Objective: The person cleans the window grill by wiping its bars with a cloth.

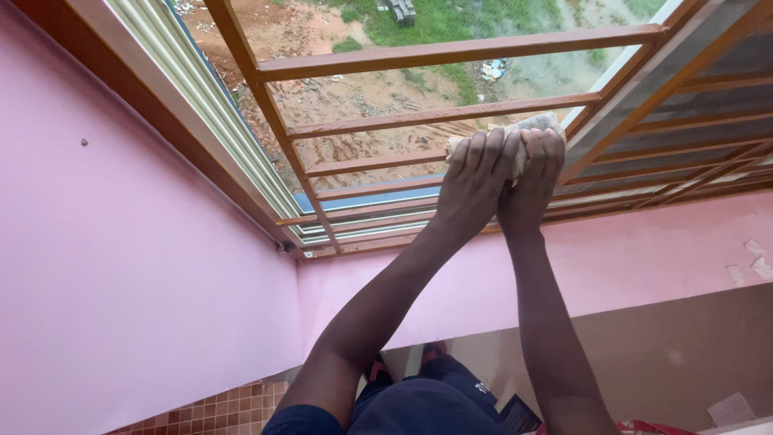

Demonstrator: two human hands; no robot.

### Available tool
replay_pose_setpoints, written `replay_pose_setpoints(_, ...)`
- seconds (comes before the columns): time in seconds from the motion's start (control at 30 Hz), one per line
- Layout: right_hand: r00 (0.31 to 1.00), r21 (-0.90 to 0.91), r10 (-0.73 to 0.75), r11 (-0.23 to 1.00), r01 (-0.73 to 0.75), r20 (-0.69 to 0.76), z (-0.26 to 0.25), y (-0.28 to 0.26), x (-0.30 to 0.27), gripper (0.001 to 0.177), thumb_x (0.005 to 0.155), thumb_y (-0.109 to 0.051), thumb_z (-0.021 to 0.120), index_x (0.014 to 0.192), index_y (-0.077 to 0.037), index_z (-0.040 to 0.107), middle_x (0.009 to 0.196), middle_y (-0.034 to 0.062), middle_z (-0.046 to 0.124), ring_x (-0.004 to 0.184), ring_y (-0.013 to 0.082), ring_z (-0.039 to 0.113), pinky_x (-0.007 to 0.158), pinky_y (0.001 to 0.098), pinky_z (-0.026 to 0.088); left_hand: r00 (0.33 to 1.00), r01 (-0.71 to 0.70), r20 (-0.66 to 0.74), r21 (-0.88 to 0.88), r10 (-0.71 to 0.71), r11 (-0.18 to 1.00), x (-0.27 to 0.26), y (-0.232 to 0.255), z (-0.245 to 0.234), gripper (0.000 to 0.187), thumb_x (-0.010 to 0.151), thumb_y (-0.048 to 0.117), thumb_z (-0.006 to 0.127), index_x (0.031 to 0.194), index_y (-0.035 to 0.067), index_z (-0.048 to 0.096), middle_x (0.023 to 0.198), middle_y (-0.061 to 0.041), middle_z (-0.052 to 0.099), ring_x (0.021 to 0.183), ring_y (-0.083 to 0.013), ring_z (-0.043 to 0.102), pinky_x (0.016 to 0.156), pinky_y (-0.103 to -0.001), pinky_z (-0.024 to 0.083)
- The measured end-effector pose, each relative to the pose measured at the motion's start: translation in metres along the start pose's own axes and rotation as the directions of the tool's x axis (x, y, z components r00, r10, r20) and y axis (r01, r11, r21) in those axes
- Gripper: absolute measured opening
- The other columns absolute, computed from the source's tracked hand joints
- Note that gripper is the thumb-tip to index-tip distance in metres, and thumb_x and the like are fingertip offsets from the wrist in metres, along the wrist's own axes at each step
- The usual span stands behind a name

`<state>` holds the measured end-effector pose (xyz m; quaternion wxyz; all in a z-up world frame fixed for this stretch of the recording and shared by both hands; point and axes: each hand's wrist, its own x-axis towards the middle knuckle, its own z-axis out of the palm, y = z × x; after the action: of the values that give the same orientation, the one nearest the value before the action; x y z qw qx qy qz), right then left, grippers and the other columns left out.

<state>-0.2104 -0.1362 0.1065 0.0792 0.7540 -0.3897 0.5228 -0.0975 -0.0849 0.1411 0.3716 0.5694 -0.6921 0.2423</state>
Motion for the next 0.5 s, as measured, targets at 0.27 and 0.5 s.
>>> replay_pose_setpoints(0.27, 0.994, 0.25, -0.106, 0.963, 0.103, -0.004, 0.047, -0.098, -0.013, 0.042, 0.104, -0.025, 0.061, 0.141, -0.006, 0.053, 0.141, 0.0184, 0.051, 0.14, 0.0407, 0.047, 0.123, 0.0597, 0.04, 0.984, 0.176, -0.03, 0.052, -0.174, 0.983, -0.042, -0.073, -0.077, 0.046, 0.092, 0.012, 0.067, 0.137, 0.006, 0.057, 0.135, -0.014, 0.058, 0.132, -0.032, 0.052, 0.119, -0.053, 0.036)
replay_pose_setpoints(0.5, 0.964, 0.288, -0.238, 0.937, 0.197, 0.116, 0.024, -0.08, 0.007, 0.047, 0.099, -0.024, 0.068, 0.141, -0.007, 0.058, 0.137, 0.015, 0.056, 0.135, 0.0377, 0.051, 0.115, 0.0509, 0.043, 0.948, 0.318, -0.104, 0.226, -0.301, 0.921, -0.018, -0.048, -0.063, 0.041, 0.087, 0.009, 0.064, 0.128, 0.006, 0.059, 0.126, -0.013, 0.058, 0.123, -0.0315, 0.053, 0.116, -0.054, 0.034)
